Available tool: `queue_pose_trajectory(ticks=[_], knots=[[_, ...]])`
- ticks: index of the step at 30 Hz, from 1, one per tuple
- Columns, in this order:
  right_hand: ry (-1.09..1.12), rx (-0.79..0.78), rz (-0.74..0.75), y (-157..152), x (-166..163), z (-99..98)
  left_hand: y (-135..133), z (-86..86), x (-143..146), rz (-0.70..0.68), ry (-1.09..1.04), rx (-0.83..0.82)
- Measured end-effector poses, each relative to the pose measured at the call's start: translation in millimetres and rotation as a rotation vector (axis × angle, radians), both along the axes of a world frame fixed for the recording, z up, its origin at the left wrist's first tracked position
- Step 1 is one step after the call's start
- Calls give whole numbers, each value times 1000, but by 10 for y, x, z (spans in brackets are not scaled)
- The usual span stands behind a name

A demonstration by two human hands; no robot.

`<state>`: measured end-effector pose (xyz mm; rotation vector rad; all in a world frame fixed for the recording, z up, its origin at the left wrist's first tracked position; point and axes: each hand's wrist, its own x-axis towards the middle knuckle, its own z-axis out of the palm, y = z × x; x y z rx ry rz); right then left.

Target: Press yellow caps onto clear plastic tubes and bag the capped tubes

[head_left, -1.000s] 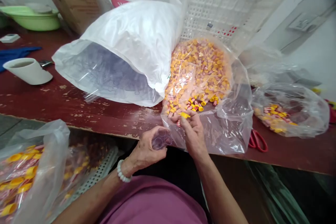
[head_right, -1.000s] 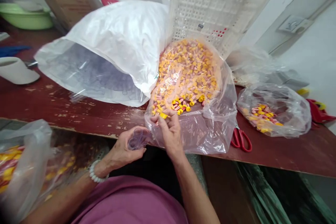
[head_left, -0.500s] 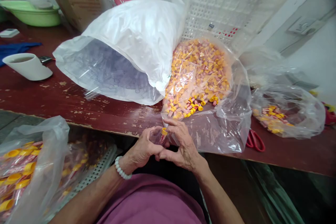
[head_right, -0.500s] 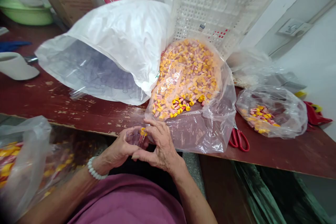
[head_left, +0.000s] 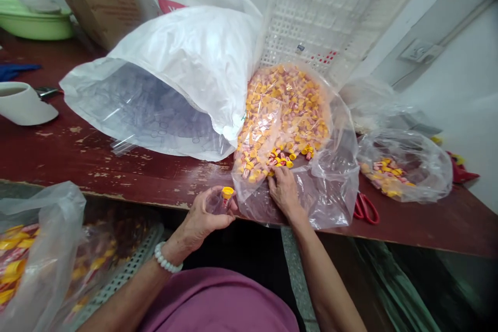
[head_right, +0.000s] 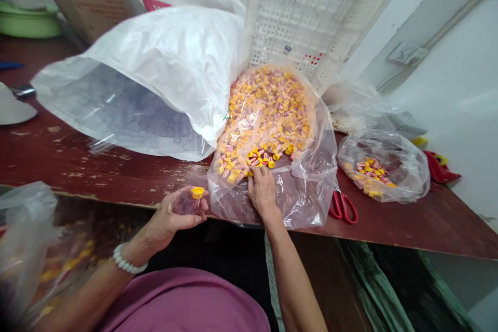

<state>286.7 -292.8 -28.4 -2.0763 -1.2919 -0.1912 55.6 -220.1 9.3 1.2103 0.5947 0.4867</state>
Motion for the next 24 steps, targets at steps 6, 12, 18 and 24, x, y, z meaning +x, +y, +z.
queue_pose_trajectory(ticks=[6,12,18,24], knots=[[83,67,-45,-86,-8,-26,-28,53,62,-12,43,82],[448,176,300,-421,-523,564,-45,92,104,-19,32,154],[384,51,575,-483,-844,808,-79,34,134,-95,16,299],[331,98,495,-464,-854,719,-84,-30,122,-102,32,270]])
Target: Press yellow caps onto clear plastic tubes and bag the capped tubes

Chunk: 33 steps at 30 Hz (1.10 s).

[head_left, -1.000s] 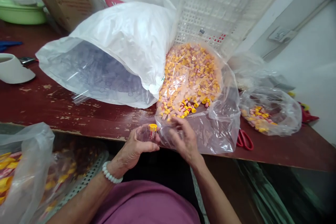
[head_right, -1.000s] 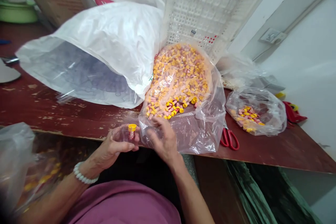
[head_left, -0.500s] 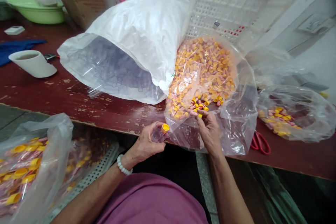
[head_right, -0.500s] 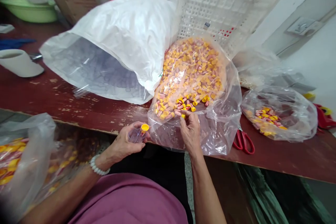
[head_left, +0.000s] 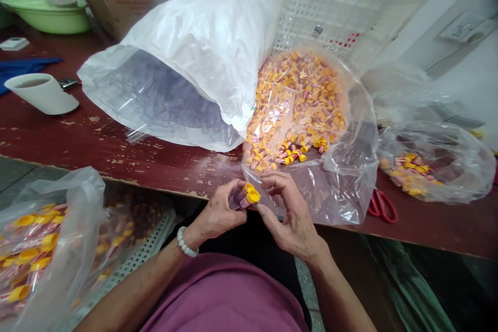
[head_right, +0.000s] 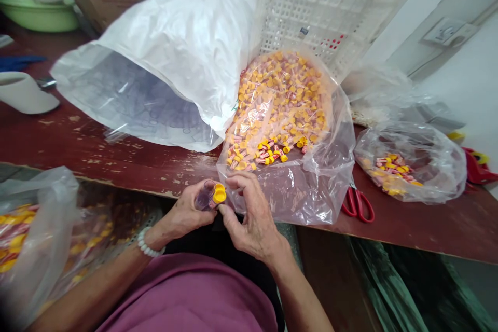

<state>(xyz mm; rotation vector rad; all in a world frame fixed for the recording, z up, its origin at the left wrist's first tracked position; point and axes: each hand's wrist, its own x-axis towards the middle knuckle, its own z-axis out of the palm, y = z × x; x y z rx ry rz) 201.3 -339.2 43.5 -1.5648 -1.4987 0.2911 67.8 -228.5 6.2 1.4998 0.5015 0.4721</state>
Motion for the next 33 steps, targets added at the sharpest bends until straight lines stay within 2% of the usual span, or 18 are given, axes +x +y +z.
queue_pose_trajectory(ticks=[5,9,11,13,15,16,19,22,25,28,30,33], knots=[[-266,-8,23,-11,-145,-189,-11,-33,-19,29,39,-48],[-263,-14,19,50,-163,-284,-24,-57,-15,79,64,-117],[-186,13,-5,118,2,-308,-4,-68,-18,82,50,-163],[-163,43,-163,207,292,-350,31,-82,-36,83,52,-200],[-265,9,-391,309,634,-425,67,-102,-67,94,74,-218],[-367,-54,-430,359,792,-473,80,-112,-84,98,85,-222],[-458,-149,-374,482,1108,-626,90,-128,-112,101,88,-217],[-454,-171,-362,521,1173,-712,78,-131,-100,98,64,-199],[-421,-155,-420,456,1068,-645,78,-146,-80,86,49,-150],[-229,-61,-405,305,800,-403,83,-145,-69,51,42,-58],[-79,7,-242,203,540,-193,77,-116,-58,20,51,42],[-21,42,45,122,159,53,51,-56,-32,2,102,210]])
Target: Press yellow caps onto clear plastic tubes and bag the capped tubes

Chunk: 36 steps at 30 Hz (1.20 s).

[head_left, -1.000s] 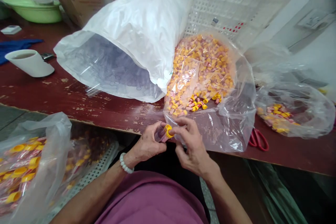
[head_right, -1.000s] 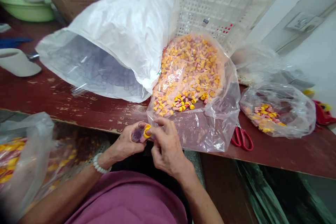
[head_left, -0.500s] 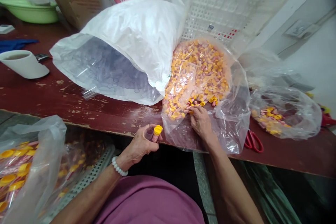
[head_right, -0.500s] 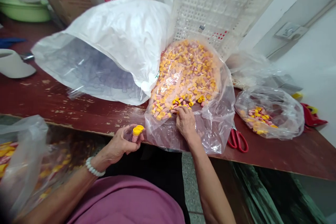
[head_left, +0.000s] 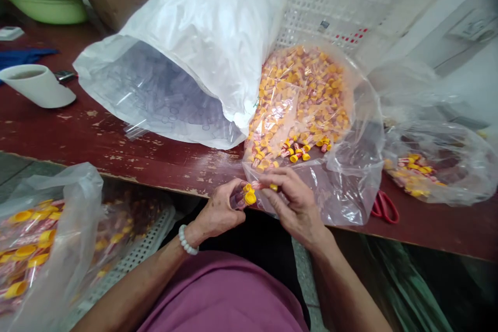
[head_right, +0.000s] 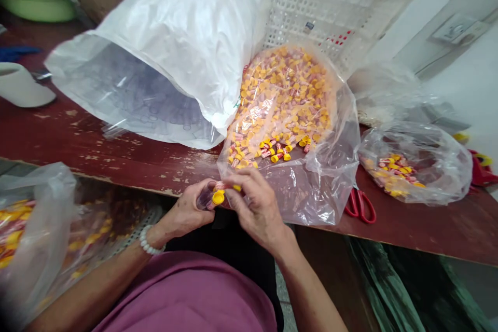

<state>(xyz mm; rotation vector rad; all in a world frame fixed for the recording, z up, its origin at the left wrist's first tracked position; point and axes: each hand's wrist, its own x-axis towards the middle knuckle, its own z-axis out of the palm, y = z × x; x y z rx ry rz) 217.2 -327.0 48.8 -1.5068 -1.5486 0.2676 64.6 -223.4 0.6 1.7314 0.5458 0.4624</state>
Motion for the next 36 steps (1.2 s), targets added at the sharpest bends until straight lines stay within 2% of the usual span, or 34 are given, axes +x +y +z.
queue_pose_trajectory(ticks=[2,5,9,11,17,22,25,29,36], knots=[[-11,-7,113,-4,-164,65,-22,25,15,-9,30,71],[-73,-31,171,18,-242,46,-43,35,24,-13,31,113],[-99,29,43,20,-206,-19,-43,37,18,-4,11,50],[-147,31,-27,2,-219,-47,-39,25,17,4,-5,-5],[-385,-16,-20,-30,-413,-182,-34,-52,35,28,-27,-218],[-256,-101,14,2,-419,-269,13,-6,10,45,-50,-374],[-184,-58,-62,25,-387,-353,41,32,-15,-12,-95,-552],[-240,-38,-102,66,-410,-474,17,50,-28,-63,-168,-749],[-269,84,-99,160,-433,-466,-47,45,-20,16,-142,-910]])
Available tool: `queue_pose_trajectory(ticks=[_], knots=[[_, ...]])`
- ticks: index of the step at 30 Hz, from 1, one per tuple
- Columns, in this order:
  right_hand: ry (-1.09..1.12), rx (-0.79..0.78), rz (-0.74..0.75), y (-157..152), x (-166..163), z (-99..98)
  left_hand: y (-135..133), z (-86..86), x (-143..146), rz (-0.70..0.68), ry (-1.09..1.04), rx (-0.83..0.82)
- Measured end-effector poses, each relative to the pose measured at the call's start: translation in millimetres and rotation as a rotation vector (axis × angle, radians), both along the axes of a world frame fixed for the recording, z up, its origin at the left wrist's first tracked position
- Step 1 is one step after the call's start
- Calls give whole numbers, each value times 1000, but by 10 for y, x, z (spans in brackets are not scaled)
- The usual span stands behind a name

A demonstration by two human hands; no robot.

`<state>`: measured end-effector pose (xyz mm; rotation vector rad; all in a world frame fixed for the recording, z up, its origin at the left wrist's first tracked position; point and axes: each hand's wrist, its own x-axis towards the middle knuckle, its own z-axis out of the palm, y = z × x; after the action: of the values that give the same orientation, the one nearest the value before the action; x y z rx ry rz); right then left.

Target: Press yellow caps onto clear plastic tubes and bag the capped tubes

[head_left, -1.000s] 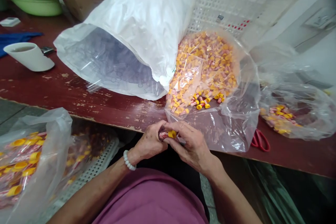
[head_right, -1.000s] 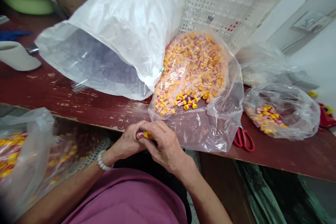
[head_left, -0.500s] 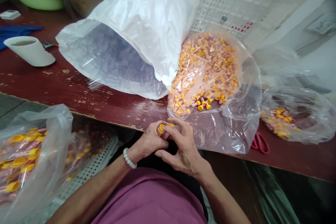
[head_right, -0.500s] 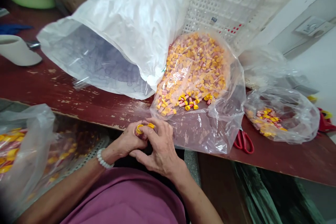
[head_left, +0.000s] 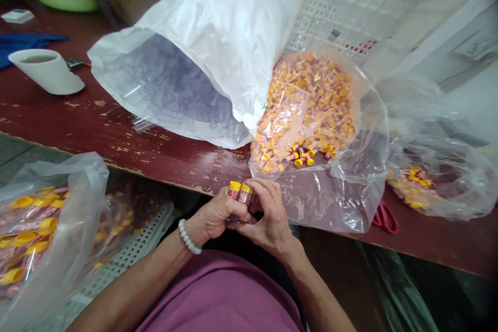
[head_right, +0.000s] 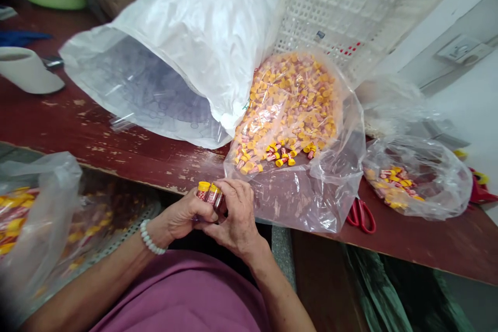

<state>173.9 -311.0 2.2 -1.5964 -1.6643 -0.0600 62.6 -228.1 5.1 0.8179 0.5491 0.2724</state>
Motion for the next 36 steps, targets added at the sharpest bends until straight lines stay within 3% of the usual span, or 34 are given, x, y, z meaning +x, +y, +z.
queue_pose_trajectory(ticks=[4,8,10,12,16,20,24,27,31,33,36], knots=[[-40,36,-9,16,1,28,-21,-31,30,1,-28,-79],[-59,-25,-11,-47,-31,94,-37,-62,29,7,-18,-92],[-36,-73,4,-89,42,140,-15,-59,1,15,-16,-89],[59,-77,-79,-106,226,147,28,-43,-40,31,3,-86],[69,-69,-390,6,763,-45,109,1,-111,46,48,-65],[-38,-183,-292,202,1037,-315,103,8,-118,25,29,-35],[-17,-167,-256,243,1047,-397,74,-31,-111,-51,-26,-29],[40,-151,-304,125,1078,-346,69,-49,-111,-92,-28,-8],[261,-117,-505,-146,1046,-148,48,-26,-78,-129,-17,127],[479,-75,-449,-257,922,1,21,4,-46,-165,21,221],[626,-73,-208,-319,653,222,-33,53,0,-211,90,377]])
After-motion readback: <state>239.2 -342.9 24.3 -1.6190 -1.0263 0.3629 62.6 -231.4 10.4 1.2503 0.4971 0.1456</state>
